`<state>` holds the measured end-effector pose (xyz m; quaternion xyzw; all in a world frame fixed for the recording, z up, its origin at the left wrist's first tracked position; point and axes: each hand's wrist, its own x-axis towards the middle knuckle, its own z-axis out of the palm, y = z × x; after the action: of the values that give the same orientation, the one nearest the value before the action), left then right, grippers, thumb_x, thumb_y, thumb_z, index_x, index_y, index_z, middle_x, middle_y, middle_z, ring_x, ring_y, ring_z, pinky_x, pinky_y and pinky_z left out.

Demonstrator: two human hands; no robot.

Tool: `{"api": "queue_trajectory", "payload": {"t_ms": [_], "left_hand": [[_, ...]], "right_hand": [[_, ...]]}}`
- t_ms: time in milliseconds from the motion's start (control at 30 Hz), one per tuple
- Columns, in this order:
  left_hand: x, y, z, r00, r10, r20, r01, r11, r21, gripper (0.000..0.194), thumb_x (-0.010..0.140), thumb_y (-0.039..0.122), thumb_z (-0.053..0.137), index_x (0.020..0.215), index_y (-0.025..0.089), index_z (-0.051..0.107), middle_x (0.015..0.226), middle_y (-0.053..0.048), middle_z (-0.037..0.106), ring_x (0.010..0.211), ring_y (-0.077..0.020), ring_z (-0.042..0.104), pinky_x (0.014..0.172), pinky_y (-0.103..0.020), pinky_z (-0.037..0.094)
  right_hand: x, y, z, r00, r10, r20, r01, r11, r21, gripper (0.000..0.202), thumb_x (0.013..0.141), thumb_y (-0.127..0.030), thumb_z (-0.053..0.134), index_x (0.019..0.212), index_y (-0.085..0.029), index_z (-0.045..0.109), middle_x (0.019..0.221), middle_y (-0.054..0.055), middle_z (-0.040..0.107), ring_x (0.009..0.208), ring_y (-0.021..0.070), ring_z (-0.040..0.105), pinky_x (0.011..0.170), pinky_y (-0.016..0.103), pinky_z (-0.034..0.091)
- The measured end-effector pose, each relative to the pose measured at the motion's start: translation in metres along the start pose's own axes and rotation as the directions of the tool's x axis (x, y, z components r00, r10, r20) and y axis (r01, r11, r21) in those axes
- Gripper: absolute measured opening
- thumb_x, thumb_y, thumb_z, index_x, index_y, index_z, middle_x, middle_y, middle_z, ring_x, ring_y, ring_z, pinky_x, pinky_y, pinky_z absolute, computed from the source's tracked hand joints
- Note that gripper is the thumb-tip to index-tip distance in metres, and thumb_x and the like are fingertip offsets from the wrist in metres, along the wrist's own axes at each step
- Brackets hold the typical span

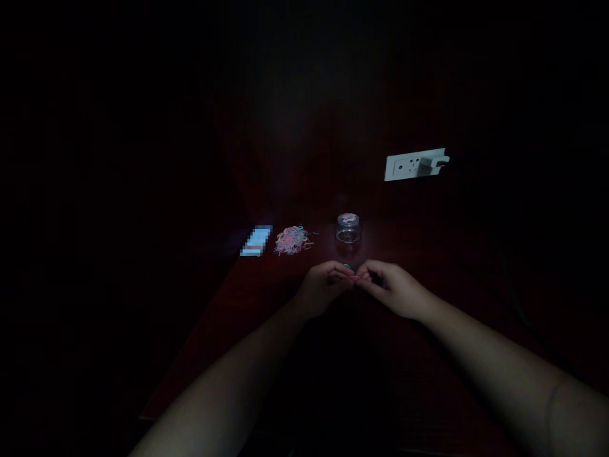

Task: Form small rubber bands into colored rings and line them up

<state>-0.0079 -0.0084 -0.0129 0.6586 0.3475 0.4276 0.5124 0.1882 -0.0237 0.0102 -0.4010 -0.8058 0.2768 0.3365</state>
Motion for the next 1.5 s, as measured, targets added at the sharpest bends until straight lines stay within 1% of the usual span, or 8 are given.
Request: {"api": "queue_trajectory", "payload": {"t_ms": [267,433,600,833,1033,1233,1333,1500], "left_hand": [[0.000,-0.001,0.000,1.000,0.031,0.000,-0.031,1.000,-0.002,0.022,0.074,0.027,0.076,0.088,0.013,0.065,0.084,-0.006,0.073,0.074,-0.0134,0.066,0.069,-0.025,0.049],[0.002,-0.005,0.000,0.998,0.061,-0.001,-0.061,0.995,0.076,0.021,0.075,0.028,0.075,0.087,0.014,0.066,0.078,-0.004,0.070,0.069,-0.0120,0.062,0.065,-0.024,0.046],[0.001,0.002,0.001,0.998,0.053,0.029,-0.058,0.983,0.172,0.017,0.076,0.029,0.072,0.078,0.014,0.065,0.067,0.000,0.064,0.062,-0.0102,0.055,0.060,-0.022,0.042],[-0.001,0.003,0.000,0.994,0.017,0.111,-0.036,0.985,0.167,0.016,0.078,0.029,0.071,0.081,0.015,0.066,0.070,0.000,0.063,0.064,-0.0100,0.054,0.061,-0.022,0.042],[0.000,0.002,0.000,0.992,-0.012,0.128,-0.016,0.977,0.214,0.016,0.078,0.029,0.072,0.082,0.015,0.065,0.074,-0.001,0.064,0.067,-0.0109,0.056,0.062,-0.022,0.043],[-0.001,0.003,0.000,0.993,-0.004,0.116,-0.031,0.954,0.299,0.016,0.080,0.032,0.070,0.083,0.017,0.065,0.078,-0.001,0.066,0.071,-0.0124,0.059,0.063,-0.022,0.044],[0.005,0.002,-0.007,0.997,0.026,0.074,-0.053,0.917,0.395,0.013,0.086,0.029,0.061,0.084,0.018,0.066,0.082,-0.001,0.068,0.074,-0.0129,0.061,0.066,-0.023,0.046],[0.023,0.002,-0.022,0.981,0.115,-0.158,-0.037,0.903,0.427,0.014,0.084,0.028,0.062,0.093,0.017,0.063,0.086,-0.002,0.068,0.075,-0.0130,0.063,0.067,-0.023,0.048]], "right_hand": [[-0.002,0.005,0.001,0.999,0.034,0.034,-0.034,0.999,-0.008,0.022,0.090,-0.036,0.053,0.079,-0.018,0.059,0.069,-0.001,0.057,0.062,0.0127,0.050,0.058,0.025,0.041],[-0.002,0.007,0.002,0.998,0.042,0.046,-0.042,0.999,0.002,0.020,0.090,-0.034,0.052,0.079,-0.019,0.058,0.069,-0.001,0.054,0.062,0.0126,0.048,0.058,0.024,0.040],[-0.001,0.011,0.002,0.998,0.066,0.022,-0.067,0.997,0.047,0.021,0.089,-0.036,0.052,0.078,-0.018,0.056,0.067,-0.002,0.050,0.061,0.0122,0.045,0.055,0.024,0.038],[0.000,0.010,0.001,0.994,0.086,0.060,-0.086,0.996,-0.001,0.019,0.089,-0.033,0.051,0.078,-0.018,0.056,0.066,-0.003,0.048,0.060,0.0121,0.043,0.055,0.024,0.037],[-0.002,0.014,0.003,0.983,0.100,0.151,-0.099,0.995,-0.016,0.017,0.088,-0.031,0.052,0.077,-0.018,0.056,0.066,-0.003,0.051,0.059,0.0119,0.044,0.054,0.024,0.037],[-0.001,0.020,0.006,0.978,0.102,0.185,-0.108,0.994,0.023,0.014,0.087,-0.029,0.053,0.076,-0.020,0.054,0.065,-0.004,0.050,0.058,0.0110,0.044,0.053,0.023,0.036],[0.000,0.020,0.006,0.976,0.098,0.192,-0.098,0.995,-0.012,0.012,0.085,-0.026,0.053,0.075,-0.020,0.056,0.066,-0.003,0.055,0.058,0.0111,0.047,0.053,0.023,0.036],[0.000,0.016,0.004,0.977,0.094,0.189,-0.069,0.989,-0.134,0.009,0.083,-0.022,0.055,0.076,-0.020,0.060,0.070,-0.001,0.062,0.059,0.0118,0.052,0.053,0.024,0.036]]}}
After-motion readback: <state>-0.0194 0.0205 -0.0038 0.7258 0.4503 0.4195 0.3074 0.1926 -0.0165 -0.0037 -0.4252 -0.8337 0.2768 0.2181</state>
